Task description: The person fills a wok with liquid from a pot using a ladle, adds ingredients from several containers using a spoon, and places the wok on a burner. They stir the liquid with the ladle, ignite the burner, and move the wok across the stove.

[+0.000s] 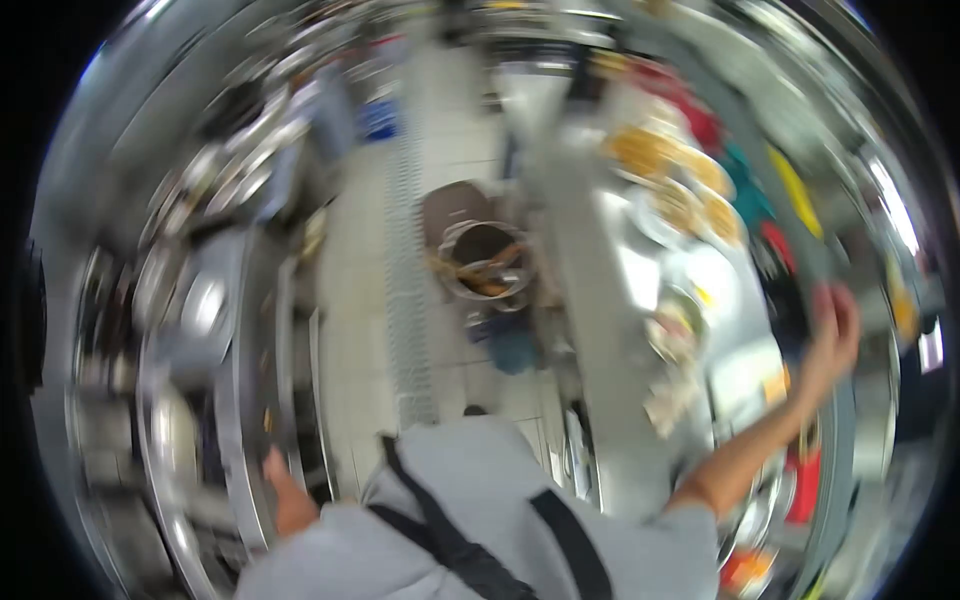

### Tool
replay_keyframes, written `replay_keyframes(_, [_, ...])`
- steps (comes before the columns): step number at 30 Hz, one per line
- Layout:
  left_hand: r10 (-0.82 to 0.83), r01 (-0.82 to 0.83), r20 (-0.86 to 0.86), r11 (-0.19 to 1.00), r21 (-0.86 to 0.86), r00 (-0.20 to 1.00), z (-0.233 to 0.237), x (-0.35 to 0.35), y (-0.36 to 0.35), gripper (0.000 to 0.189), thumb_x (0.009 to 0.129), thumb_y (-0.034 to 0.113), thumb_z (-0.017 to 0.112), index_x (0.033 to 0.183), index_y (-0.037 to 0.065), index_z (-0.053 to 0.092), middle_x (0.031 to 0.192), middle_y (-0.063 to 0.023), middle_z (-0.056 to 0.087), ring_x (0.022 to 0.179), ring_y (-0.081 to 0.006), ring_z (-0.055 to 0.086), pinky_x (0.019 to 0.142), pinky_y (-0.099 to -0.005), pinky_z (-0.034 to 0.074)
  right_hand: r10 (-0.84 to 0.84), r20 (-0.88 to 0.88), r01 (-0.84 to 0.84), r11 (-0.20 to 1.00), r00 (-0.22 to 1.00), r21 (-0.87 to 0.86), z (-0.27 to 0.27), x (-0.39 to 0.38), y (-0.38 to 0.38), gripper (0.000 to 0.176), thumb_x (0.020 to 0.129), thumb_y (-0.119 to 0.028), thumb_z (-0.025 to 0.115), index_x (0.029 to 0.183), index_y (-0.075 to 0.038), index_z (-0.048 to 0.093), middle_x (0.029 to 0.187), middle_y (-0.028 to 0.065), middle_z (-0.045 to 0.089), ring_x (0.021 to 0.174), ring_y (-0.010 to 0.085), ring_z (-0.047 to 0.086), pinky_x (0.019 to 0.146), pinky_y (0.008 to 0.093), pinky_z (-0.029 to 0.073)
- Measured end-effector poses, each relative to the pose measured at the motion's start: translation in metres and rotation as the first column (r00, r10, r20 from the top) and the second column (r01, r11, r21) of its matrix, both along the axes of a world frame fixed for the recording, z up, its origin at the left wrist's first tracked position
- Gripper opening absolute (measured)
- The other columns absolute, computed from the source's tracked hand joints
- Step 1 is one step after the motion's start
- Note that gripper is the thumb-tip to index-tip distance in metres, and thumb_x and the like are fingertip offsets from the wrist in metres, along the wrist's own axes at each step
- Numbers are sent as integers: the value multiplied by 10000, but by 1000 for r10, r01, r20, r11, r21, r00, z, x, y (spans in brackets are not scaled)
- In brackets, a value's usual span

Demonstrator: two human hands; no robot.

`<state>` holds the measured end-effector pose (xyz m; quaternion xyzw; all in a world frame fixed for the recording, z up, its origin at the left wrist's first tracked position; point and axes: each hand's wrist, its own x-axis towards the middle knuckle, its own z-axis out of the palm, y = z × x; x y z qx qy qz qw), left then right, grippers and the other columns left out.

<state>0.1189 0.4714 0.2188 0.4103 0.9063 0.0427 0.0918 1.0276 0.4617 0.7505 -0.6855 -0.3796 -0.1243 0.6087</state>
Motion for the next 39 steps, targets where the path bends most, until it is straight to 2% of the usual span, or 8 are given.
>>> replay_keyframes(4, [465, -433, 389, 885, -174, 795, 87, 54, 22, 644, 772, 509, 445, 1129, -17, 548, 1239, -236, 467, 1180, -352, 420, 969, -480, 315, 562, -116, -573, 797, 819, -188, -94, -49, 72, 166, 885, -169, 519, 925, -11, 553, 835, 47, 573, 785, 126, 516, 738, 245, 423])
replay_keyframes(10, [769, -900, 538, 433, -42, 345, 68, 55, 31, 782, 743, 494, 490, 1212, -125, 399, 1263, -278, 388, 1185, -379, 390, 997, -386, 314, 680, -675, -948, 305, 286, -93, -188, -234, 159, 123, 863, -92, 527, 955, -13, 547, 889, 59, 587, 775, 124, 558, 715, 235, 450])
replay_keyframes(14, [791, -871, 483, 479, -110, 375, 78, 36, 42, 854, 725, 525, 518, 1233, -139, 338, 1264, -263, 393, 1162, -364, 423, 997, -400, 315, 665, -741, -995, 98, 91, -33, -178, -312, 199, 151, 860, -46, 513, 1003, 1, 530, 911, 88, 597, 784, 142, 581, 726, 238, 467])
replay_keyframes(16, [860, -964, 444, -183, -195, -253, 95, 37, 46, 823, 723, 462, 589, 1246, -112, 316, 1278, -261, 378, 1134, -340, 458, 943, -398, 382, 680, -729, -996, 76, 85, -45, -170, -335, 209, 151, 866, -47, 505, 1003, 9, 531, 905, 91, 598, 781, 142, 582, 725, 243, 470])
replay_keyframes(21, [836, -790, 278, 542, -285, 473, -1, 1, 1, 553, 795, 486, 434, 1127, 67, 577, 1197, -236, 497, 1172, -310, 444, 1012, -442, 251, 625, -774, -995, 53, 101, -88, -175, -383, 227, 149, 866, -64, 513, 999, 0, 536, 895, 87, 600, 770, 138, 580, 710, 242, 467])
replay_keyframes(26, [627, -997, 776, -11, -74, -64, 13, 8, -8, 198, 707, 113, 692, 857, 34, 589, 790, -114, 596, 665, -206, 624, 407, -251, 500, 561, -828, -1000, 23, 0, 15, -201, -414, 222, 145, 862, -75, 527, 994, -14, 542, 891, 74, 601, 754, 135, 582, 691, 236, 463])
replay_keyframes(31, [94, -947, 952, 111, -301, -291, -10, -2, -42, 353, 719, 269, 725, 974, 85, 565, 772, -72, 556, 628, -191, 553, 540, -326, 537, 504, -863, -1000, 26, 26, -15, -204, -429, 210, 149, 857, -67, 528, 995, -13, 541, 890, 77, 606, 763, 137, 588, 699, 231, 467])
replay_keyframes(39, [202, -945, 931, 61, -321, -303, 6, 59, -87, 392, 819, 318, 614, 1020, 2, 496, 787, -159, 525, 746, -271, 557, 616, -399, 529, 520, -854, -993, -111, -30, -32, -200, -413, 214, 158, 862, -64, 515, 1012, -22, 543, 895, 77, 608, 753, 129, 589, 703, 222, 476])
